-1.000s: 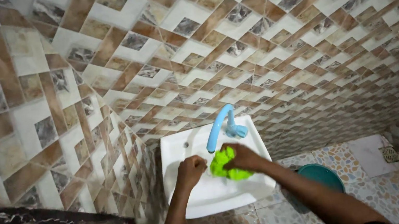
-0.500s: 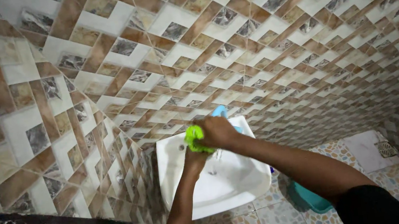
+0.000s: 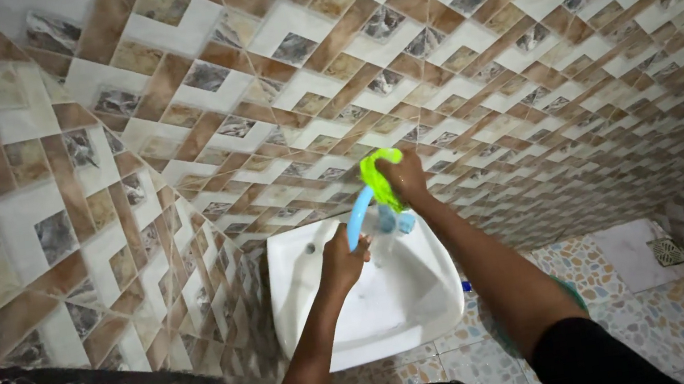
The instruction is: Cleaning a bathroom sink using a cleaning solution and a sponge.
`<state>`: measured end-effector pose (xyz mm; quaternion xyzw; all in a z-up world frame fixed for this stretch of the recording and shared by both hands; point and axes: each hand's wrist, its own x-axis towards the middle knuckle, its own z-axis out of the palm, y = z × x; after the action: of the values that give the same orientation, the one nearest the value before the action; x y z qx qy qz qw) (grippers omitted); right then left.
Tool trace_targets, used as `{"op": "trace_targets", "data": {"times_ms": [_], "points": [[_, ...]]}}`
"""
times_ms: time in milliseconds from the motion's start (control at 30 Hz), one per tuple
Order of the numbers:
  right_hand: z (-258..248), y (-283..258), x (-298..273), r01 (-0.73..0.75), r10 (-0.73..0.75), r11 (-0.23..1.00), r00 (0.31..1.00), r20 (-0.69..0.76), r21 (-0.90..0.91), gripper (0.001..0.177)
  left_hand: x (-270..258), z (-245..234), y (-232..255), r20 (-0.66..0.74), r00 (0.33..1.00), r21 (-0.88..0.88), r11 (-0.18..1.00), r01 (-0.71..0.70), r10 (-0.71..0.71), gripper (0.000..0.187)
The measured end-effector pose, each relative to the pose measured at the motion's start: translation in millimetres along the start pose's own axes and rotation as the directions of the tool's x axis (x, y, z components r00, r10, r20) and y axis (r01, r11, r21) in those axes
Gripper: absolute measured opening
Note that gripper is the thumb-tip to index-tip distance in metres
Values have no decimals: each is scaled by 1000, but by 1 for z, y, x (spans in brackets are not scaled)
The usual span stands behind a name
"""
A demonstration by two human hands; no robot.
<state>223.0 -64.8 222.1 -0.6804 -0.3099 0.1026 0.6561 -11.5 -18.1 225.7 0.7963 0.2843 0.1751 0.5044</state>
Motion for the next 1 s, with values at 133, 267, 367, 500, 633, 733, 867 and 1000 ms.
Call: {"op": "trace_targets", "data": {"times_ms": [133, 267, 367, 500, 633, 733, 867, 1000], "points": [[-12, 60, -6, -198, 164, 952, 974, -159, -234, 37, 2, 2, 3, -16, 999, -17, 999, -29, 29, 28], [-17, 158, -40, -213, 177, 843, 977, -120, -495, 45, 13, 14, -24, -121, 965, 32, 973, -230, 232, 28], [-7, 122, -83, -313, 329, 750, 941, -82, -583, 47, 4, 7, -3, -16, 999, -101, 994, 32, -34, 25], [25, 114, -132, -286, 315, 828, 949, -23, -481, 46, 5, 27, -56, -28, 998, -201, 978, 51, -58, 34], [65, 127, -156, -275, 307, 930, 946, 101, -245, 51, 9, 56, -158, -269, 962, -61, 996, -65, 46, 24], [91, 100, -163, -363, 358, 931, 907, 223, -20, 45, 3, 65, -204, -423, 902, 8, 996, 93, -81, 34], [113, 62, -175, -569, 512, 809, 805, 301, 145, 32, -22, 30, -133, 169, 647, -702, 370, 608, -743, 53], [122, 85, -179, -629, 611, 777, 761, 219, 14, 29, -8, 64, -197, 291, 819, -902, 143, 407, -494, 56]]}}
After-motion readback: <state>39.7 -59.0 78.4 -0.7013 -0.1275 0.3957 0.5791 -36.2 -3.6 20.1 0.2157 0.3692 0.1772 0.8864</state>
